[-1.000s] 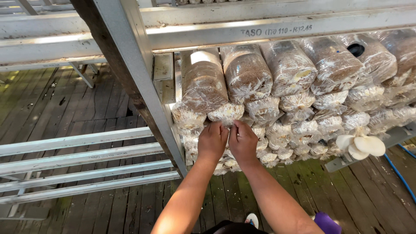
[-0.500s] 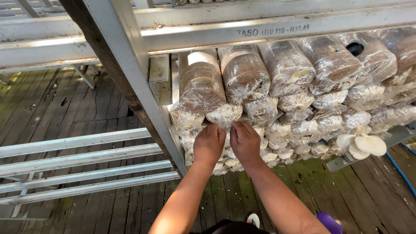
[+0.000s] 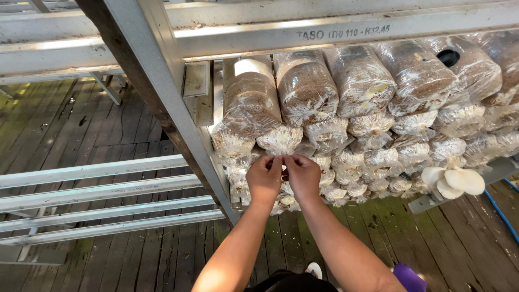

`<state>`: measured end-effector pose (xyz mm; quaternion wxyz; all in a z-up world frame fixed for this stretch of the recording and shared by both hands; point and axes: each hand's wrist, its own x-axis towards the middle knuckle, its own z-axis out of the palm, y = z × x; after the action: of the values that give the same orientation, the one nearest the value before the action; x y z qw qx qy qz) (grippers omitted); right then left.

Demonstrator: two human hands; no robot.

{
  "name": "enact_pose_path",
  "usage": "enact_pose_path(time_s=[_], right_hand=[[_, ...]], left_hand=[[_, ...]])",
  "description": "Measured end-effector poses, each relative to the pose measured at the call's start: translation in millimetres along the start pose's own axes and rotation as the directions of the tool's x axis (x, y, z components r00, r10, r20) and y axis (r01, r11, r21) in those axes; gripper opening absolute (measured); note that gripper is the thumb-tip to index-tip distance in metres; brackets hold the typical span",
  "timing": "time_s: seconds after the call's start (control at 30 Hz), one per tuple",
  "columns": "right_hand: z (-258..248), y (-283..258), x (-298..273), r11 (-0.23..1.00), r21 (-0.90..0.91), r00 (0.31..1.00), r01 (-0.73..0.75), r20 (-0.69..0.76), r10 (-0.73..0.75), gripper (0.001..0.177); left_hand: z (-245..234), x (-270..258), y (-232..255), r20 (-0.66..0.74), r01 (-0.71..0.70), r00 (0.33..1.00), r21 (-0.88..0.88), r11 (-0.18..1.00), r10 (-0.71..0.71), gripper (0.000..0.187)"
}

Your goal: The person manipulates plastic bags filled with substrate on a wooden rack, picking mushrooms from the openings of the bags by hand.

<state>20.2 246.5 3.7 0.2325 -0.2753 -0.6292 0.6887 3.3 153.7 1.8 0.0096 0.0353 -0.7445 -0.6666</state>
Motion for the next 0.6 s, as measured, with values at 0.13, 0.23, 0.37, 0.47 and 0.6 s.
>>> enact_pose_path(time_s=[0.13,0.23,0.37,0.47,0.6], right_hand=[[9,11,10,0.998,0.036,0.999,-0.047,-0.009,0.047,0.013],[12,29,17,0.993,0.103,0.998,-0.051,-0.033,0.054,0.011],[11,17,0,0.984,0.157,0.995,0.085,-0.073,-0.074,0.006],[9,3,-15,0.981,0.138,0.989,0.134,-0.077,-0.124,0.005],[11,-4,-24,0.994,0.076,0.994,0.083,-0.081,-0.077,0.01]], left_hand=[[24,33,-46,-0.052,0.093,0.994,-0.104,0.99,-0.099,0.015],[19,20,-33,0.013,0.117,0.993,-0.233,0.965,-0.117,0.021],[23,16,-33,-0.004,0.134,0.99,-0.326,0.936,-0.143,0.021],[16,3,-16,0.002,0.151,0.987,-0.349,0.925,-0.16,0.023],[19,3,-20,-0.014,0.135,0.989,-0.349,0.927,-0.149,0.025]])
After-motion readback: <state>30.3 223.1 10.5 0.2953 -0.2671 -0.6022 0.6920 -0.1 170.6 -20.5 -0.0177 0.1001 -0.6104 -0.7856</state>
